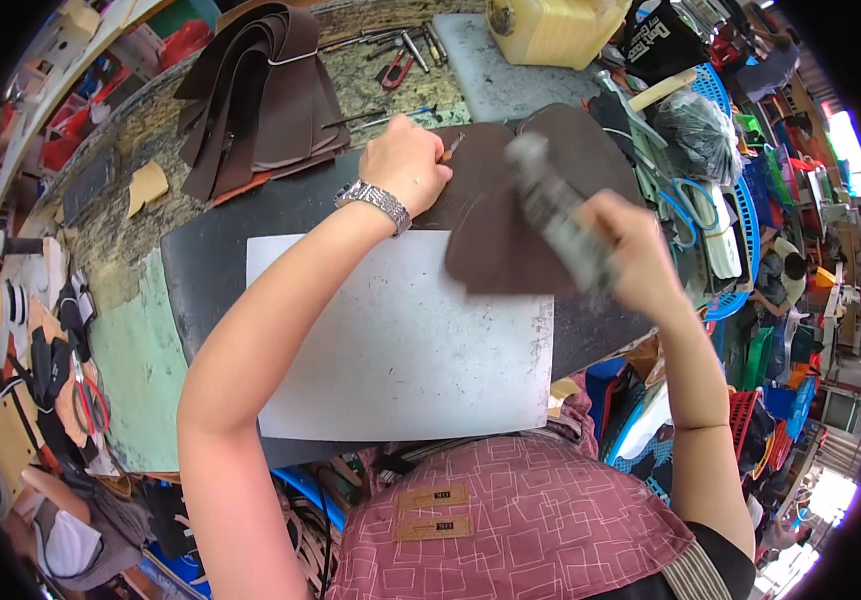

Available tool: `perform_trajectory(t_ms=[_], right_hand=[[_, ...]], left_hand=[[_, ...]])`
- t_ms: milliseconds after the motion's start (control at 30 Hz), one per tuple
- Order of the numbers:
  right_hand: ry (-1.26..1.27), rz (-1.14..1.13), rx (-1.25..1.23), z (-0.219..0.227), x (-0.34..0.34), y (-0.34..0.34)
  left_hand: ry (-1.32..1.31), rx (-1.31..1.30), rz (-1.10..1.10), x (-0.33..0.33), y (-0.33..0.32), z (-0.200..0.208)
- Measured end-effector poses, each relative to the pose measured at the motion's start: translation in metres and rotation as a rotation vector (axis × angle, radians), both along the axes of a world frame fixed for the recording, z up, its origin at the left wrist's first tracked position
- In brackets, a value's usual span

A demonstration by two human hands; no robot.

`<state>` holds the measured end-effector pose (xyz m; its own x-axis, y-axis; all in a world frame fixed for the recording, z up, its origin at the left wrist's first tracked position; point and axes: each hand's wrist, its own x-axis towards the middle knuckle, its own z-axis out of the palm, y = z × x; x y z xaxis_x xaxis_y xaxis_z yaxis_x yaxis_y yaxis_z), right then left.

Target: Assembling leather shoe components by punching holes with a hammer and punch tool, stitching, and applying adhesive.

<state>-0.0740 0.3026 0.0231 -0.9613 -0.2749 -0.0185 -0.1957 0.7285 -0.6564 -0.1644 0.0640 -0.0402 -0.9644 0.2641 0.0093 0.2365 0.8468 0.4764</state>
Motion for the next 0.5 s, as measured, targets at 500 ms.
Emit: perform_trajectory(t_ms=[500], right_hand=[[0.677,0.005,0.081,-0.014,-0.008,0.037]], left_hand=[[-0.571,0.422,-0.234,0.100,-0.061,0.056]])
